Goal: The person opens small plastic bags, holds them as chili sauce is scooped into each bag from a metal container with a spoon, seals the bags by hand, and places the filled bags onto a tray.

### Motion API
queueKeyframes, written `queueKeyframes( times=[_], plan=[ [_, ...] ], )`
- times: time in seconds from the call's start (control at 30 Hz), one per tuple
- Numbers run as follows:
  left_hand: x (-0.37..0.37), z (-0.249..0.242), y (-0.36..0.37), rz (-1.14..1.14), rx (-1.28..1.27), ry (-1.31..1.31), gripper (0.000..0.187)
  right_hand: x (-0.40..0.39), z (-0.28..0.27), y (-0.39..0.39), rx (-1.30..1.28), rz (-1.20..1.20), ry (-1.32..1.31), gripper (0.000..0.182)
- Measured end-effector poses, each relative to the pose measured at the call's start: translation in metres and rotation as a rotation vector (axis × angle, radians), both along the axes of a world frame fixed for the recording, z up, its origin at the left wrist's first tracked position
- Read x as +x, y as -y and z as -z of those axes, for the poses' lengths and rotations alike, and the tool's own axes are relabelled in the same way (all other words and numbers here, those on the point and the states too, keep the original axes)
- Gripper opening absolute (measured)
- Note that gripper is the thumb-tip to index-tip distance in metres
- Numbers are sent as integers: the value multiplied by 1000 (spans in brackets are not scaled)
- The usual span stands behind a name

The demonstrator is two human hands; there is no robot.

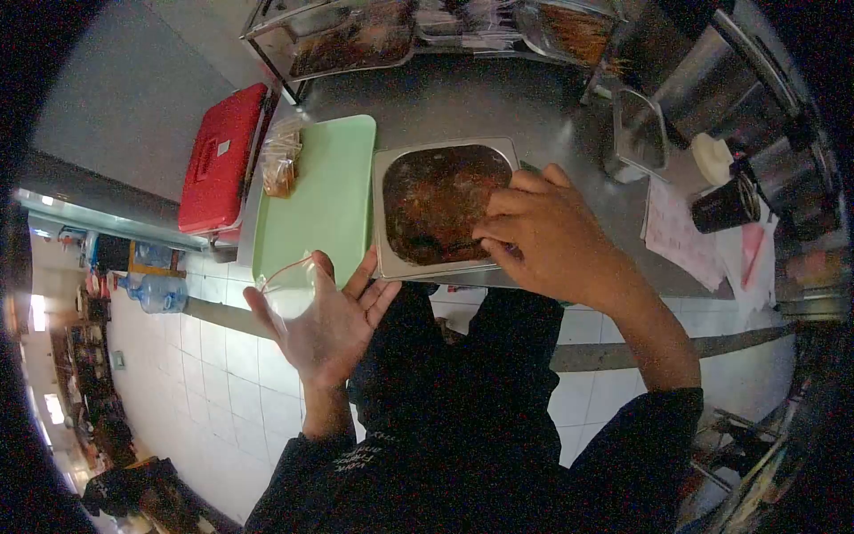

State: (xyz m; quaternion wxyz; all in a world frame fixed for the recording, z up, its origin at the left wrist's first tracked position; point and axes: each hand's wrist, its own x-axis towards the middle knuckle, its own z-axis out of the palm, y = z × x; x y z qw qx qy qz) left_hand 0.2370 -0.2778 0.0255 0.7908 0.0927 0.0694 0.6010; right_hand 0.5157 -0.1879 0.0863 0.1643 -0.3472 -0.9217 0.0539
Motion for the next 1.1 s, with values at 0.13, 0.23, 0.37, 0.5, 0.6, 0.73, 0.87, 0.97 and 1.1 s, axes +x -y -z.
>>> queueKeyframes(
  times=[0.13,0.23,0.37,0.5,0.6,0.73,0.87,0.97,1.1],
  plan=[
    [2,-4,0,-10,-8,-44,103,10,-1,-2,-145,63,-9,18],
    [0,0,-1,-9,-3,-61,101,16,12,-7,-233,141,-110,19],
    [5,-5,1,-120,-62,-221,97,18,14,0,-395,334,-239,20],
    [-1,-2,8,-270,-59,-468,92,27,20,3,-351,388,-304,22],
    [-15,16,13,-349,69,-622,93,32,32,10,-377,438,-400,24],
    [-18,13,20,-324,60,-972,91,27,39,31,-302,428,-417,23],
    [8,25,37,-34,-62,-514,88,14,48,41,23,349,-329,23],
    [21,35,39,-27,-226,-472,90,10,49,40,395,139,-194,25],
    [26,28,37,-115,-166,-255,90,11,47,38,685,-41,-105,25]
  ],
)
